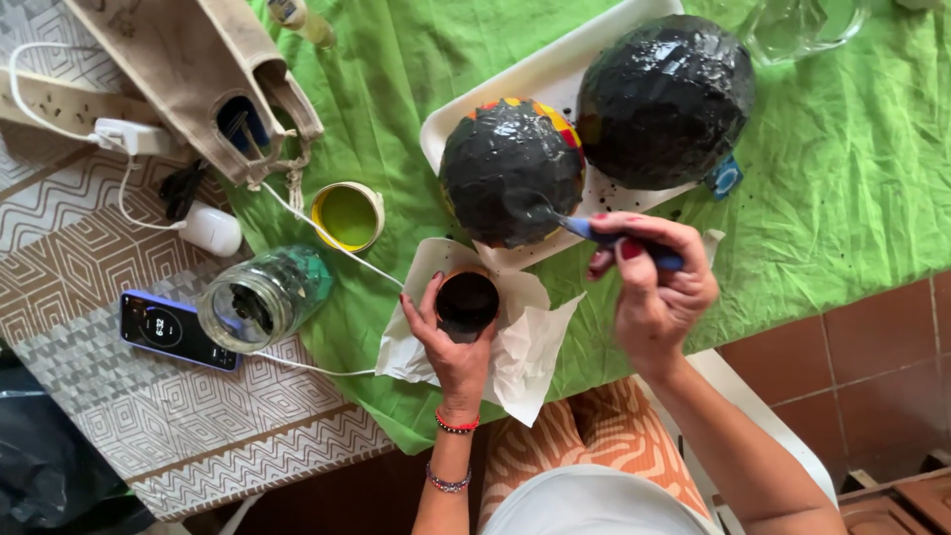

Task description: Applying black paint or glaze to spherical decorative objects using a paintbrush.

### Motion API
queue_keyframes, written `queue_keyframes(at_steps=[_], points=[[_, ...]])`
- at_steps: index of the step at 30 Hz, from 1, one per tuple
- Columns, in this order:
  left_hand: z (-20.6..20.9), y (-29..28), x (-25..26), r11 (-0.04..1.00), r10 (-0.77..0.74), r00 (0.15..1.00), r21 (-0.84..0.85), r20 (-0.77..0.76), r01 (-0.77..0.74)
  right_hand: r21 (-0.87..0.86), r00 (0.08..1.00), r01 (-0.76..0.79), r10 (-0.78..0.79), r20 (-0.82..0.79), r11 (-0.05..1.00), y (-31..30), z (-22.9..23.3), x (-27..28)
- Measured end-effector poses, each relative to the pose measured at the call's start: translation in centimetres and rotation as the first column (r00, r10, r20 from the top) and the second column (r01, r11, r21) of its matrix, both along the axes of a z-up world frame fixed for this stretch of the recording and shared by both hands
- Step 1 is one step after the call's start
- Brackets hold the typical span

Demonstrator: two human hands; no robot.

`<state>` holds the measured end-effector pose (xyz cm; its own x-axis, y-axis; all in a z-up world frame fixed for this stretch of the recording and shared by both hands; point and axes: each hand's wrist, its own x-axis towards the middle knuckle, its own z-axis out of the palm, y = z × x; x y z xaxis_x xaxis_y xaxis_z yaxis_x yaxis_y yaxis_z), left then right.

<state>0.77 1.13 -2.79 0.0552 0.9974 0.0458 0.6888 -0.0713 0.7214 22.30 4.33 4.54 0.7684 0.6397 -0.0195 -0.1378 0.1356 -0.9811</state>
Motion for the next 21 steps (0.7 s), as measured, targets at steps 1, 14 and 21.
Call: queue_keyframes(at_steps=[1, 14, 21], points=[[0.1, 0.0, 0.0, 1.000, 0.004, 1.000, -0.001, 0.001, -0.004, -0.001, 1.000, -0.004, 0.004, 0.001, 1.000, -0.1, 0.0, 0.3], [0.2, 0.3, 0.1, 1.000, -0.004, 0.999, -0.005, 0.044, 0.004, 0.010, 0.997, -0.039, 0.039, -0.073, 0.999, 1.8, -0.3, 0.0], [0.5, 0.3, -0.1, 0.999, -0.023, 0.996, -0.020, 0.086, 0.025, -0.033, 0.991, -0.099, 0.096, -0.090, 0.995, -1.3, -0.5, 0.1]])
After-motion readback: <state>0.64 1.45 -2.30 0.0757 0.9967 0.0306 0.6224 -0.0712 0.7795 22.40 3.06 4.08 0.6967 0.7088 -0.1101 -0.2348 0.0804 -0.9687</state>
